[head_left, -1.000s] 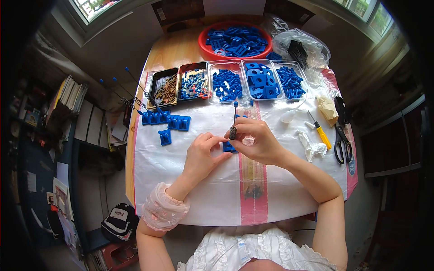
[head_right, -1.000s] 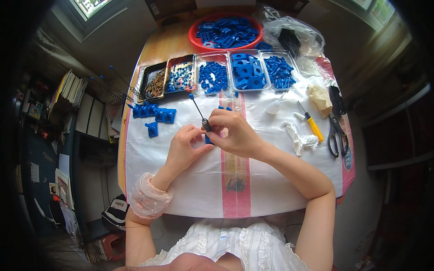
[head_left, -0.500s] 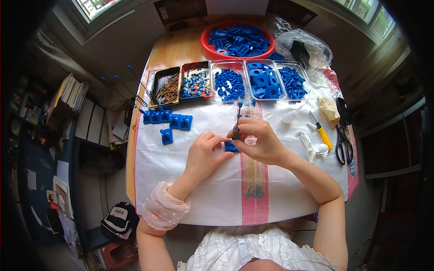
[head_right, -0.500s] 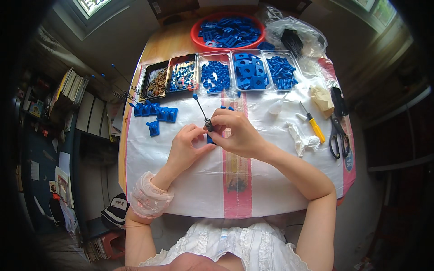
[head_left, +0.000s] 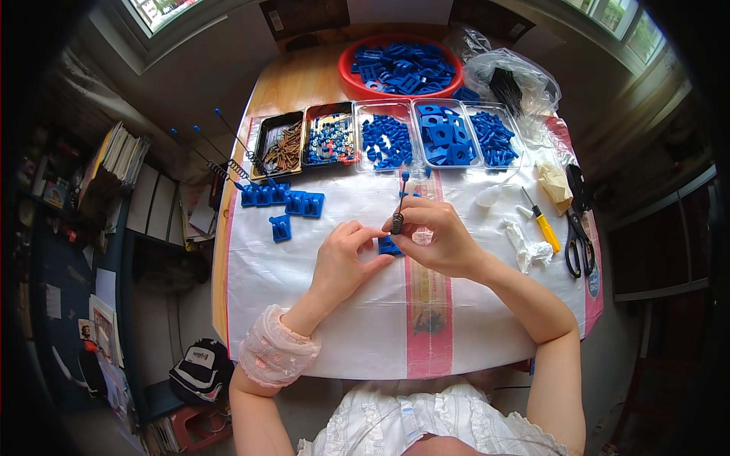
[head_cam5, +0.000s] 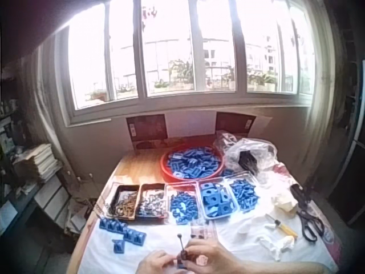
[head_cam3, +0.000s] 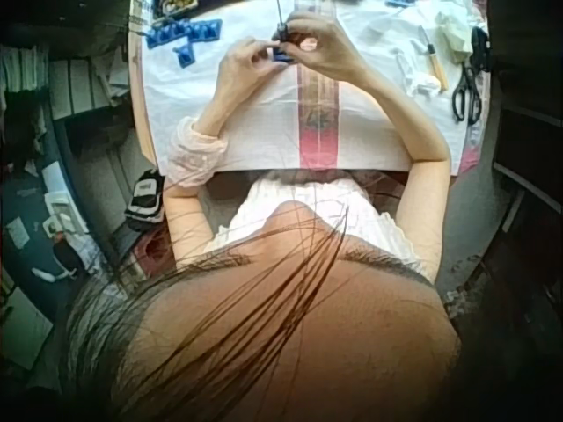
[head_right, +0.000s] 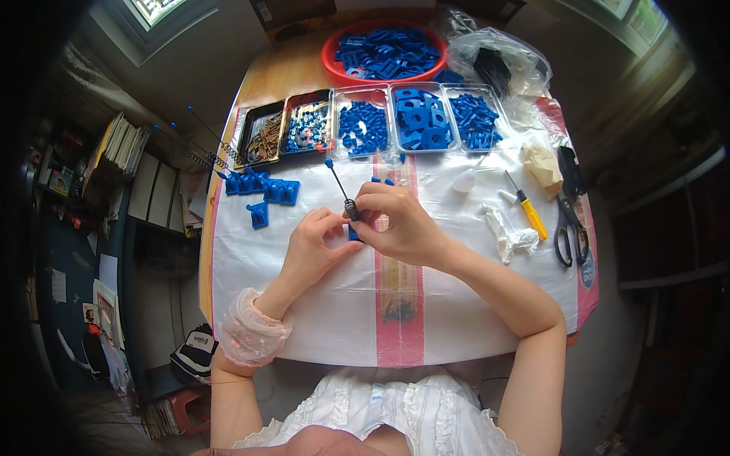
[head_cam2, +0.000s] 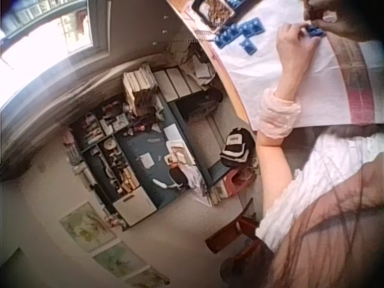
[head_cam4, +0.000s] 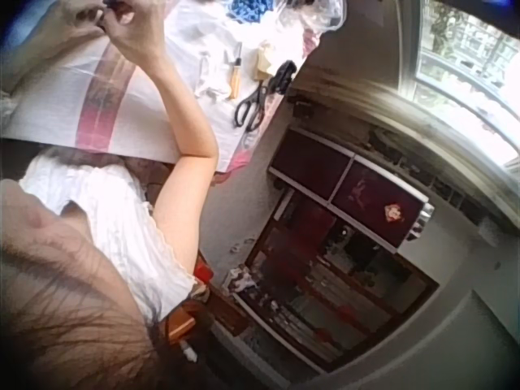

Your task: Manually assemble plastic components and a spring onto a rod, then apply adhesive using a small applicator.

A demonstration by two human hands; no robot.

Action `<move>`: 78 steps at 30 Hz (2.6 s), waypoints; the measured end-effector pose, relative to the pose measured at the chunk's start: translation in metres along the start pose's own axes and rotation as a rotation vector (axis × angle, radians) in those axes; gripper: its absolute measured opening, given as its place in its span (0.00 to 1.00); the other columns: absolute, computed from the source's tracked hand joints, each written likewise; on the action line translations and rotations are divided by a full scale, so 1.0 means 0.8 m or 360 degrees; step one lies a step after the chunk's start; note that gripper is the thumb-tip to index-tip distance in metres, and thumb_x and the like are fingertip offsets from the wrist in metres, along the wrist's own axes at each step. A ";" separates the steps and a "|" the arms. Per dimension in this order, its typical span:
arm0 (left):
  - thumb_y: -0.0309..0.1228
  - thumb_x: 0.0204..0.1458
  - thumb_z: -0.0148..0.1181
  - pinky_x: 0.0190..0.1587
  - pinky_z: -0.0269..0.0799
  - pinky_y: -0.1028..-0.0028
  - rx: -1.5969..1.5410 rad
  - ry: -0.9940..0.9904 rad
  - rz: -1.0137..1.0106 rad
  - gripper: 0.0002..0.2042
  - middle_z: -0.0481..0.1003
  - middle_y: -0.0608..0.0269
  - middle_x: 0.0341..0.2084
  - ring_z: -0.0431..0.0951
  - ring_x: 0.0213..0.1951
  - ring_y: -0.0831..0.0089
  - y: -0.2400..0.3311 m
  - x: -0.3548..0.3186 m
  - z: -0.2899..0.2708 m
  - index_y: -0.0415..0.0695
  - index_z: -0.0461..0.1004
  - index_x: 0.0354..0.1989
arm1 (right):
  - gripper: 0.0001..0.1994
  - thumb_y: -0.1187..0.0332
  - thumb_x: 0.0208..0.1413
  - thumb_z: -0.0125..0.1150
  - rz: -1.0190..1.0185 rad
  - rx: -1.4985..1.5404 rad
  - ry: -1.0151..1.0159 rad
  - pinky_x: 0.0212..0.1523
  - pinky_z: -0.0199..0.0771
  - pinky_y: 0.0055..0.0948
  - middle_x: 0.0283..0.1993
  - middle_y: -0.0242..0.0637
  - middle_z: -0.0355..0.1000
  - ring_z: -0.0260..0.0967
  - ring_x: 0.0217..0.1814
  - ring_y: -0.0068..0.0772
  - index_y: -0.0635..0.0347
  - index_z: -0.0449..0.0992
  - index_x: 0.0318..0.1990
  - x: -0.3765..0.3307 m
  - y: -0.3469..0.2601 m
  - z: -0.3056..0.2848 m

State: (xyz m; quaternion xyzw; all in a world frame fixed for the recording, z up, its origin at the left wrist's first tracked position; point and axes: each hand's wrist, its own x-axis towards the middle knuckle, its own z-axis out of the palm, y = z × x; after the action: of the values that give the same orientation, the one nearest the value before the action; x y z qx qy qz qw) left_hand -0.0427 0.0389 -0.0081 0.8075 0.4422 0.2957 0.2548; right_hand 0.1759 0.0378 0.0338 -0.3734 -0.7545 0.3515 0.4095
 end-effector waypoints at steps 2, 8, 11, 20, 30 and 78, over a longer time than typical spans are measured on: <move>0.34 0.43 0.80 0.37 0.72 0.66 -0.0001 0.0023 0.0036 0.17 0.74 0.63 0.28 0.76 0.34 0.66 0.000 0.000 0.000 0.43 0.83 0.41 | 0.08 0.83 0.53 0.67 0.0004 0.0016 0.0003 0.40 0.83 0.27 0.37 0.37 0.77 0.81 0.39 0.31 0.68 0.84 0.40 0.000 0.001 0.000; 0.34 0.44 0.80 0.37 0.72 0.66 -0.0007 0.0024 0.0041 0.17 0.74 0.63 0.28 0.76 0.34 0.66 -0.001 0.000 0.000 0.43 0.83 0.41 | 0.04 0.82 0.53 0.67 -0.0032 0.0048 0.0051 0.37 0.78 0.29 0.34 0.38 0.75 0.77 0.36 0.32 0.68 0.82 0.37 0.000 -0.001 0.002; 0.34 0.44 0.80 0.38 0.73 0.66 0.0004 0.0019 0.0043 0.18 0.74 0.63 0.28 0.76 0.34 0.66 -0.001 0.000 0.000 0.43 0.83 0.42 | 0.08 0.82 0.52 0.68 -0.0037 -0.0011 0.0025 0.37 0.79 0.27 0.36 0.36 0.77 0.79 0.37 0.30 0.66 0.85 0.40 0.000 0.000 0.000; 0.34 0.44 0.80 0.38 0.73 0.66 0.0004 0.0008 0.0027 0.18 0.75 0.63 0.28 0.76 0.35 0.66 -0.001 0.000 0.000 0.44 0.83 0.43 | 0.07 0.82 0.52 0.67 -0.0047 0.0019 0.0046 0.37 0.78 0.29 0.35 0.36 0.77 0.79 0.36 0.32 0.66 0.85 0.39 0.001 -0.003 0.001; 0.33 0.44 0.80 0.38 0.73 0.66 -0.0016 -0.0002 0.0012 0.18 0.75 0.63 0.29 0.77 0.35 0.66 -0.002 0.000 0.000 0.44 0.84 0.43 | 0.07 0.81 0.53 0.67 -0.0048 -0.0011 0.0043 0.37 0.77 0.30 0.35 0.37 0.77 0.78 0.36 0.32 0.65 0.85 0.39 0.001 -0.005 0.000; 0.34 0.44 0.80 0.40 0.74 0.66 -0.0014 -0.0023 -0.0035 0.17 0.75 0.65 0.29 0.77 0.36 0.66 -0.001 0.000 0.000 0.47 0.84 0.43 | 0.03 0.82 0.53 0.65 -0.0080 0.0045 0.0073 0.34 0.75 0.30 0.34 0.38 0.74 0.74 0.35 0.32 0.69 0.81 0.35 0.002 -0.006 0.003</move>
State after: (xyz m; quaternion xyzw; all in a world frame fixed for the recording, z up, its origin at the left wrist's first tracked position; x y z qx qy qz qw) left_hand -0.0431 0.0394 -0.0081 0.8036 0.4480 0.2890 0.2647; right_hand 0.1721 0.0362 0.0370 -0.3565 -0.7492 0.3431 0.4405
